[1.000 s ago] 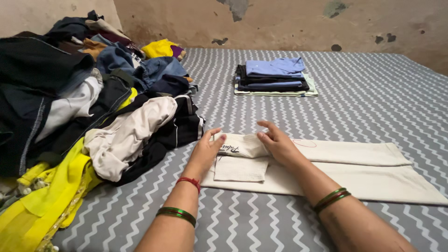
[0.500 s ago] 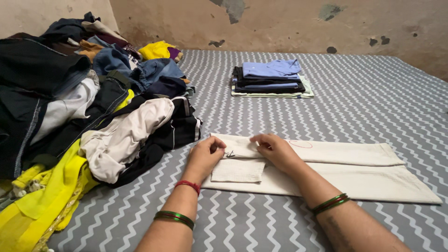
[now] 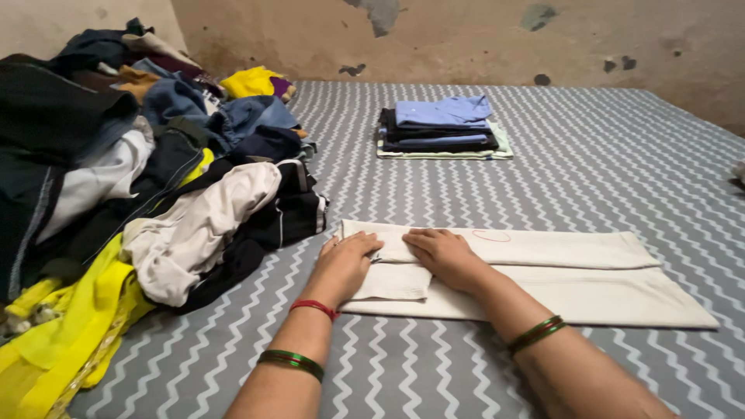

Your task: The person folds a white shirt and a pair of black trousers on a bed and then places them on a stack of folded clothes.

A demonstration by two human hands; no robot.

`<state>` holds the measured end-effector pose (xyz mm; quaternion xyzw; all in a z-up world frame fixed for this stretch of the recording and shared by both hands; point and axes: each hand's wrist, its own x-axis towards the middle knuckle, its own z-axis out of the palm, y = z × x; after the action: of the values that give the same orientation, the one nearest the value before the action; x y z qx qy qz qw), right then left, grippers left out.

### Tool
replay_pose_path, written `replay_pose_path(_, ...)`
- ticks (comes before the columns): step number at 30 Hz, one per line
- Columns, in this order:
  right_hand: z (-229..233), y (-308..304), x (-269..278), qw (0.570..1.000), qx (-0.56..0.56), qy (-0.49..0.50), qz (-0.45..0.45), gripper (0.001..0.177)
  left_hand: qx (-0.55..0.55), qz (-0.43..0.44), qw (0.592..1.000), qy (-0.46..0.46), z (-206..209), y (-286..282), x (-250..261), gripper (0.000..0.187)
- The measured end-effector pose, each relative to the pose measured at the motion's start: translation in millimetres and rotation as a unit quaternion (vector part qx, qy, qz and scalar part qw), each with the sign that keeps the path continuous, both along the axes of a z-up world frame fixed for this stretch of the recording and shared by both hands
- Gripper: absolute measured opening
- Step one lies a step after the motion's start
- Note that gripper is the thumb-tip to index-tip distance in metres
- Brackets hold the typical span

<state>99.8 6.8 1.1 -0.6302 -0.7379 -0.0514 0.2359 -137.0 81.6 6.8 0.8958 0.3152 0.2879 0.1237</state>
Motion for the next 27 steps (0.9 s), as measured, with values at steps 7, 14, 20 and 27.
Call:
replay_pose_path(7,3.3,-14.7,-1.2,0.998,-0.015,0.065,-0.010,0.048,0.013,-0.004,1.000,-0.013,-2.6,2.9,-1.8,0.037)
replay_pose_path(14,-1.0,-51.1,68.9,0.994,-0.018,-0.039,-0.100,0.064,0.075,0.023,0.996,-0.030,14.1,-18.5,-5.6,0.029)
replay_pose_path(20,-9.0,-153.7,211.4,0.958,-0.008,-0.212,-0.195,0.044,0.098,0.087,0.977,0.168,41.8,-33.6,20.6,0.027)
replay_pose_path(27,-18.6,-194.8,276.8,0.927,0.013,-0.009,-0.374,0.049,0.122,0.147,0.945,0.265,68.3,-66.8,71.8,0.038)
